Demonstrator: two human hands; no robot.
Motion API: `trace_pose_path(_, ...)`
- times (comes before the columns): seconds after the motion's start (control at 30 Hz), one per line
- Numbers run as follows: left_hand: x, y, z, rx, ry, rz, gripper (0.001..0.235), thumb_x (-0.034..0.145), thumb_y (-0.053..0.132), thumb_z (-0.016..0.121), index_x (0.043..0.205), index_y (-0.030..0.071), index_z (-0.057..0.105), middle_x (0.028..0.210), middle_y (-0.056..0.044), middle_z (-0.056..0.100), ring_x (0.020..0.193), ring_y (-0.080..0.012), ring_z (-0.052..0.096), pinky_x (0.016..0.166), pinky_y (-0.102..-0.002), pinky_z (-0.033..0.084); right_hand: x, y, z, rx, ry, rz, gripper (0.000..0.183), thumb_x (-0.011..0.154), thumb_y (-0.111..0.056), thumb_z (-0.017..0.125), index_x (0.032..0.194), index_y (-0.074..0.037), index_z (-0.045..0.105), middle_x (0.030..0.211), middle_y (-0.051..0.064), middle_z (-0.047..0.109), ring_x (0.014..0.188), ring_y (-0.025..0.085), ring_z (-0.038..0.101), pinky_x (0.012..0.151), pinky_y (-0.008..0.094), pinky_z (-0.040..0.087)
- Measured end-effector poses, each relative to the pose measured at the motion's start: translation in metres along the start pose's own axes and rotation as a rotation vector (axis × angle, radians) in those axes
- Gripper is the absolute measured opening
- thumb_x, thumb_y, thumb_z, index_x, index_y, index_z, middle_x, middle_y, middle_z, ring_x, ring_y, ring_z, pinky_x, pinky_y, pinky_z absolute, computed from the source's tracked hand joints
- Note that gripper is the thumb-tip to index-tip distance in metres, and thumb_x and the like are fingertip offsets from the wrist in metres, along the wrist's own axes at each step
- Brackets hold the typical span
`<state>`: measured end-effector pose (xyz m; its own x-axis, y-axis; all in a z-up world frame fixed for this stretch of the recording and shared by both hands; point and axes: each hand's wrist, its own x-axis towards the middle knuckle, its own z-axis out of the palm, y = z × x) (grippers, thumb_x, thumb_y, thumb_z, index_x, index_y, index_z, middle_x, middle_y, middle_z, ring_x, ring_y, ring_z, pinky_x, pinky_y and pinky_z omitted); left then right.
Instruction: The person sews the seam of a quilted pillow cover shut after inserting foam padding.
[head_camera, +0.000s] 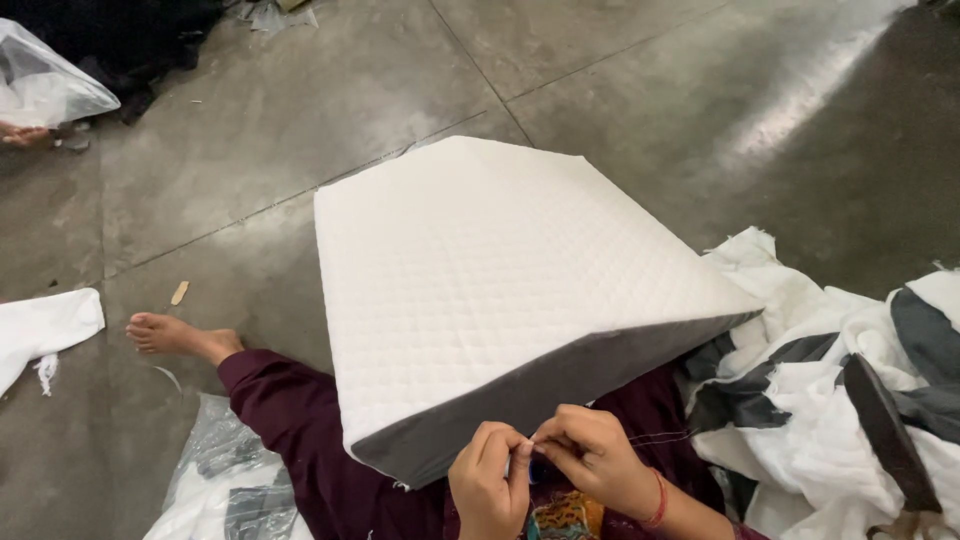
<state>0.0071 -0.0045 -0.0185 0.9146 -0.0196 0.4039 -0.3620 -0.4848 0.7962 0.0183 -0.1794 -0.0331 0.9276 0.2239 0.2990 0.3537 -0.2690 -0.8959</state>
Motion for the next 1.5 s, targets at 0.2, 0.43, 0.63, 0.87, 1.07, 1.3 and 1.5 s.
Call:
trace_pose_path(0.2,-0.004,-0.005,0.002,0.002,-0.051,-0.108,0.015,0.090,0.010,0.070,0.078,0.005,0.063,0.077,-0.006,0.066,0.058,-0.0240,0.063,0.050,-0.035,0.046,-0.001,0.001,0.004,0.010,-0.001,0.036,0.010,0.082,-0.003,0.081,0.089,-0.003,0.073,0.066,0.004,0.057,0.051,0.013,0.050,0.046,0.029,0.038)
trace_pose_path(0.43,-0.003,-0.003,-0.003,0.022,-0.019,-0.019,0.015,0.092,0.013,0.066,0.080,0.005,0.062,0.079,-0.007,0.065,0.063,-0.0246,0.064,0.054,-0.036,0.047,0.000,-0.002,0.006,0.008,-0.022,0.069,0.009,0.082,-0.002,0.080,0.089,-0.002,0.074,0.068,0.005,0.058,0.050,0.013,0.050,0.045,0.029,0.038)
trace_pose_path(0.63,-0.011,-0.011,0.001,0.027,-0.052,-0.079,0.021,0.094,0.016,0.068,0.078,0.005,0.061,0.076,-0.007,0.064,0.059,-0.0245,0.060,0.053,-0.037,0.045,-0.002,-0.005,0.006,0.018,-0.040,0.069,0.009,0.083,-0.001,0.079,0.089,-0.002,0.073,0.070,0.005,0.059,0.051,0.013,0.050,0.046,0.030,0.038)
trace_pose_path(0.87,-0.003,-0.004,-0.008,-0.264,-0.087,-0.279,0.014,0.089,0.012,0.072,0.083,0.000,0.070,0.084,-0.009,0.074,0.069,-0.0223,0.073,0.062,-0.035,0.056,0.003,-0.013,0.003,0.079,-0.029,0.076,0.010,0.084,0.002,0.076,0.088,0.000,0.067,0.080,0.008,0.063,0.064,0.016,0.057,0.055,0.030,0.045)
trace_pose_path(1.07,-0.004,-0.010,-0.008,-0.239,-0.032,-0.123,0.021,0.093,0.001,0.067,0.111,0.001,0.077,0.108,-0.014,0.079,0.100,-0.0241,0.076,0.085,-0.033,0.057,0.001,0.000,-0.002,0.191,0.025,0.067,0.007,0.089,0.002,0.070,0.091,0.000,0.063,0.097,0.010,0.065,0.085,0.017,0.063,0.075,0.029,0.052)
trace_pose_path(1.3,-0.011,-0.001,-0.006,-0.539,-0.064,-0.401,0.019,0.093,-0.003,0.070,0.111,0.000,0.065,0.096,-0.011,0.082,0.084,-0.0137,0.077,0.074,-0.025,0.057,-0.010,0.007,-0.009,0.545,0.031,0.227,0.001,0.100,0.000,0.061,0.100,0.001,0.062,0.102,0.010,0.064,0.093,0.016,0.062,0.084,0.029,0.053)
trace_pose_path(1.5,-0.028,0.006,-0.011,-0.723,-0.118,-0.471,0.019,0.100,-0.005,0.069,0.116,-0.002,0.059,0.103,-0.012,0.079,0.090,-0.0098,0.071,0.081,-0.023,0.055,-0.021,-0.023,-0.015,0.395,0.019,0.190,0.003,0.105,0.001,0.062,0.106,0.000,0.059,0.113,0.011,0.063,0.103,0.014,0.061,0.094,0.025,0.050)
